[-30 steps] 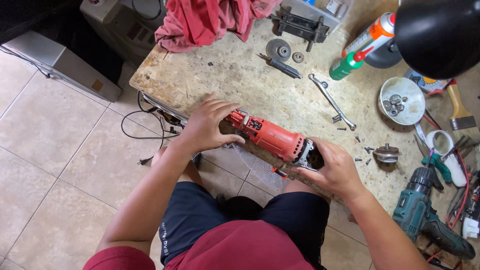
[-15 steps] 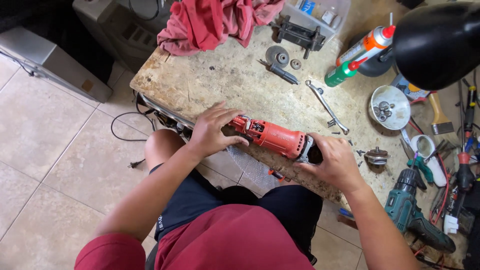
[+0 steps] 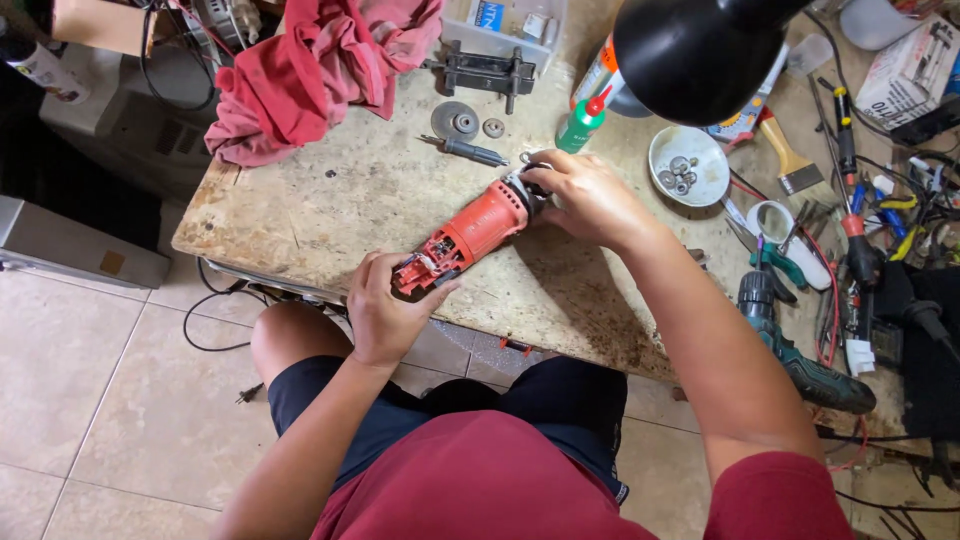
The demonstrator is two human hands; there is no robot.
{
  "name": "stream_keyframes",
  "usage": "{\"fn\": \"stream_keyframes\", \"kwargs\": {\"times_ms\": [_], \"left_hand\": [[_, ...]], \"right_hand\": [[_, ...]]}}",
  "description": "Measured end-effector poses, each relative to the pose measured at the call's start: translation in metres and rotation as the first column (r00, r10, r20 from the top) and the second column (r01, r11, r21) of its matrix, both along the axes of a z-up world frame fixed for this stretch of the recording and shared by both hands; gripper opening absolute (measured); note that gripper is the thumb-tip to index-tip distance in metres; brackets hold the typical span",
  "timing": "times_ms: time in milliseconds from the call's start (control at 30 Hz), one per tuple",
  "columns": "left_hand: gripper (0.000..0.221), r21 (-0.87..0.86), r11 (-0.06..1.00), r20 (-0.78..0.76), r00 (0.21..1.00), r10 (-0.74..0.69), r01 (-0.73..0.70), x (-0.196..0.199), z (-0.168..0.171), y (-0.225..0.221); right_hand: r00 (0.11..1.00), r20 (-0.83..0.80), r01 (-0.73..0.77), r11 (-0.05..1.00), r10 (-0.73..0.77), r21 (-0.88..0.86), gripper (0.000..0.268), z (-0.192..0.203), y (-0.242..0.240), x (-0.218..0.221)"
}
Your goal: Disassembling an electric angle grinder to inspect and repair internal components using a power drill and hand tools.
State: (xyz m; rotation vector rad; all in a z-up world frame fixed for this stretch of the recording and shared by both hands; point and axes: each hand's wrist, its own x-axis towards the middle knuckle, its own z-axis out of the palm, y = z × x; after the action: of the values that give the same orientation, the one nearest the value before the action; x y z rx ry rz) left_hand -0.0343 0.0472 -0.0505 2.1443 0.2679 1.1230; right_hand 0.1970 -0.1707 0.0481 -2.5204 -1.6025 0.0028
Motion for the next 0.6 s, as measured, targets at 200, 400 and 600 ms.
{"fn": "stream_keyframes", "kwargs": {"times_ms": [200,400,600], "left_hand": [[0.06,0.026,0.999,0.021,0.999,-0.033,0.033,-0.003,-0.004,-0.001],[0.071,0.035,0.996,0.006,0.997,-0.076,0.076,-0.005,-0.004,0.001],[0.089,0.171,0.973,-0.165,0.978,-0.125,0.153,-0.015,0.025,0.002]], "right_hand": [[0.995,-0.006,0.102,0.96,-0.104,0.261,0.067,-0.002,-0.035,-0.004],[0.895,-0.108,0.431,0.772,-0.433,0.467,0.051,0.034,-0.119,-0.085],[0.62,-0.194,0.766,0.534,-0.76,0.358,0.039,0.059,-0.205,-0.149]]}}
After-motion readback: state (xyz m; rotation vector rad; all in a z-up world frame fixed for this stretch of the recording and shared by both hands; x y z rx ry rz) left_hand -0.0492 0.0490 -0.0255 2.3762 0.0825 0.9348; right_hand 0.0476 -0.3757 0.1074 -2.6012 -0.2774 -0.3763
